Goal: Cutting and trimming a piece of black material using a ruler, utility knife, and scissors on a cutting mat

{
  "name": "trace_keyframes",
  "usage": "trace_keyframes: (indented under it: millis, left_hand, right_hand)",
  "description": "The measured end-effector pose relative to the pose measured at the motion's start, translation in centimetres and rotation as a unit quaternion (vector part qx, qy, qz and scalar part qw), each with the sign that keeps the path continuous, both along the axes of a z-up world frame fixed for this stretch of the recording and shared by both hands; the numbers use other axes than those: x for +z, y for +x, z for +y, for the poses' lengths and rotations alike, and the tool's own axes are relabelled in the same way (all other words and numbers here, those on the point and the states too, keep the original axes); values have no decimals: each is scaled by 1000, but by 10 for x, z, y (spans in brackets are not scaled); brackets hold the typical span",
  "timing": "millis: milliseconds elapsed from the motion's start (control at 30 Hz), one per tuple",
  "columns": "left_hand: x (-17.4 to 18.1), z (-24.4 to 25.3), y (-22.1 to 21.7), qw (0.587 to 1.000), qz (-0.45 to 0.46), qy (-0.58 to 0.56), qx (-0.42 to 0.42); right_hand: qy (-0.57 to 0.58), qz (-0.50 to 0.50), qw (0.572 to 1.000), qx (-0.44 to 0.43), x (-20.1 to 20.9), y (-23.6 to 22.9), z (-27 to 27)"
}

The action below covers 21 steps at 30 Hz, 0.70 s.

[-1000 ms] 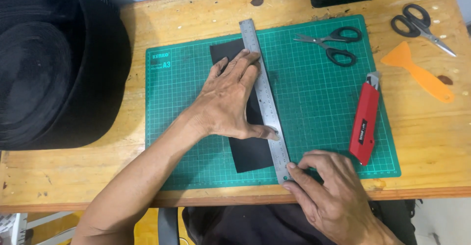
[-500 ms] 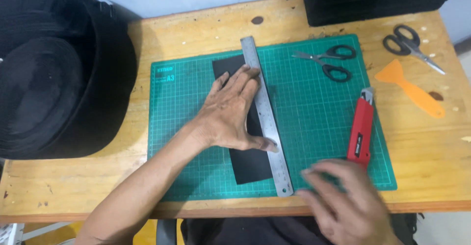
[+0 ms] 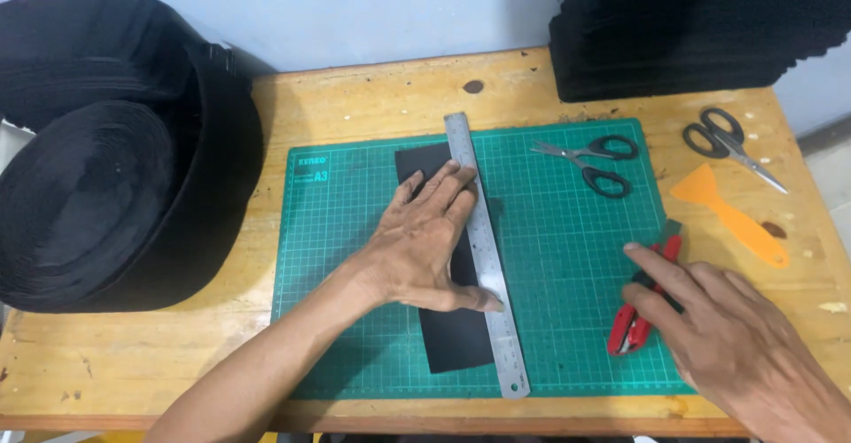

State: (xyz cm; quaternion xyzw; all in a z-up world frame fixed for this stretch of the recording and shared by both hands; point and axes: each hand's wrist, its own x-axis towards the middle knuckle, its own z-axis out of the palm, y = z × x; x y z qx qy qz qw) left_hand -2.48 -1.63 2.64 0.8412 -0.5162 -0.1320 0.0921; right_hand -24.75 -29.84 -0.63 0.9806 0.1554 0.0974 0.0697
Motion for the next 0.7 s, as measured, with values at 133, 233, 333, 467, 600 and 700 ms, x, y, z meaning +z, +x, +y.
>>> trace_keyframes:
  millis: [133,233,333,467,600,700]
  left_hand:
    - [0,0,0,1000,23,-4,13]
    - [-1,0,1,1000,26,-15,6]
    - [-1,-1,3,1000,28,-3,12]
    - [0,-1,3,999,47,0,18]
    - [3,-1,2,998,50,-20,24]
    - [-3,-1,4,999,36,-5,21]
  right_hand:
    - [274,51,945,-173,-44,-3,-14]
    - [571,-106,811,-71,-18,11,8]
    - [734,-159,659,-35,4,29,35]
    - [765,-184,616,-30,20,53,59]
    - [551,-184,809,-89,56,89,77]
    - [627,-80,755,-173,76,121,93]
